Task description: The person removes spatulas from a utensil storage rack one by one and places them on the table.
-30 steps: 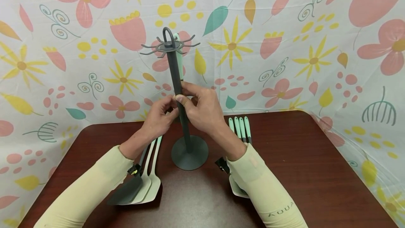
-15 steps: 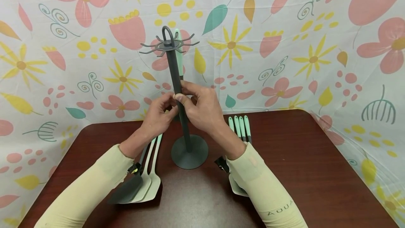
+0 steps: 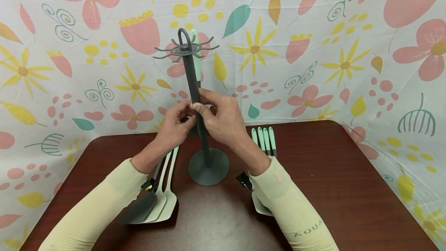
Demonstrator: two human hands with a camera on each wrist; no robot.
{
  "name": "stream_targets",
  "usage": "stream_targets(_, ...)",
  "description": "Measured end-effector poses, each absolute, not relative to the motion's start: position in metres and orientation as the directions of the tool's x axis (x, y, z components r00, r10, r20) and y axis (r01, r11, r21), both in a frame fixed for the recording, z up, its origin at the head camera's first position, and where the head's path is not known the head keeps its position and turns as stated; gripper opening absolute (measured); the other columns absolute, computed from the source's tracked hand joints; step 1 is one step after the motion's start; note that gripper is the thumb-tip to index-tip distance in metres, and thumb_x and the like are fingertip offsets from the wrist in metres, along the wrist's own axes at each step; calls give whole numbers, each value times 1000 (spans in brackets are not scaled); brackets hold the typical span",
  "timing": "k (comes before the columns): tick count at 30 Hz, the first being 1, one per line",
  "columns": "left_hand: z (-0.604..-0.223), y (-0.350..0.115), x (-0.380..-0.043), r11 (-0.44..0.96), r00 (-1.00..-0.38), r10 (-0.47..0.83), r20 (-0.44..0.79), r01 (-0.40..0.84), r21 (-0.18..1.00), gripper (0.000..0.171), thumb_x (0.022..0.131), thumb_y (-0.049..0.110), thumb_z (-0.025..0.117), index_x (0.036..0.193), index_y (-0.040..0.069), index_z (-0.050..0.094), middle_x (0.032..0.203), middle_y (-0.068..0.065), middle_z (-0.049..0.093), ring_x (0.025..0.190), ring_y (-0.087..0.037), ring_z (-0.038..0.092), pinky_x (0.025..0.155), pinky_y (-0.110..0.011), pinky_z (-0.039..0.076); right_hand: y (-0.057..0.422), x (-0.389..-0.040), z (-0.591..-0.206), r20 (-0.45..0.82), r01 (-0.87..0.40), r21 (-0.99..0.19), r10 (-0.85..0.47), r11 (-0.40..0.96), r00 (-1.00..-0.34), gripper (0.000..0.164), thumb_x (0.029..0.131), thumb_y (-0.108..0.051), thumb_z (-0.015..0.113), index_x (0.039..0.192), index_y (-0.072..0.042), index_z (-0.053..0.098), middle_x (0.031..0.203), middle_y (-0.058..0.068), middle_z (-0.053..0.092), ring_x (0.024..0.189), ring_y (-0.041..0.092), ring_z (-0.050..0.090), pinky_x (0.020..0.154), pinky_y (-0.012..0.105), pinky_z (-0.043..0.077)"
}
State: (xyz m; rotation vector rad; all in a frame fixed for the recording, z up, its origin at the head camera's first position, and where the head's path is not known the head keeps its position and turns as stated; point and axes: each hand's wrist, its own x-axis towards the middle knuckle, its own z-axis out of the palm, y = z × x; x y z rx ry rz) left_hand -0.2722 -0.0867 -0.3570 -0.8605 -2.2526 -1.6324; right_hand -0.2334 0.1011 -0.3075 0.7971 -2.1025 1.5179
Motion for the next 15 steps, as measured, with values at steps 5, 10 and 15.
stream_targets(5, -357, -89, -271, 237, -832, 299, 466, 538, 809, 21, 106, 19, 70, 126, 20, 73, 103, 1, 77, 94, -15, 72, 74, -34, 50, 101, -234, -308, 643, -676, -699, -209, 234, -737, 33, 102, -9, 73, 134, -12, 74, 107, 8, 81, 98, 12, 78, 79, 29, 62)
stream_targets(10, -359, -90, -272, 243, -841, 276, 465, 529, 813, 23, 104, 17, 72, 127, 18, 74, 105, 0, 79, 96, -14, 73, 74, -31, 50, 101, -234, -309, 642, -677, -698, -214, 234, -736, 33, 102, -9, 72, 135, -12, 74, 107, 8, 81, 100, 12, 78, 80, 29, 63)
stream_targets(15, -359, -90, -272, 232, -845, 260, 467, 524, 819, 25, 103, 16, 74, 128, 14, 74, 105, -2, 79, 97, -15, 73, 73, -28, 51, 101, -234, -309, 635, -669, -703, -212, 239, -743, 34, 102, -10, 72, 136, -11, 73, 108, 8, 81, 99, 11, 78, 80, 29, 63)
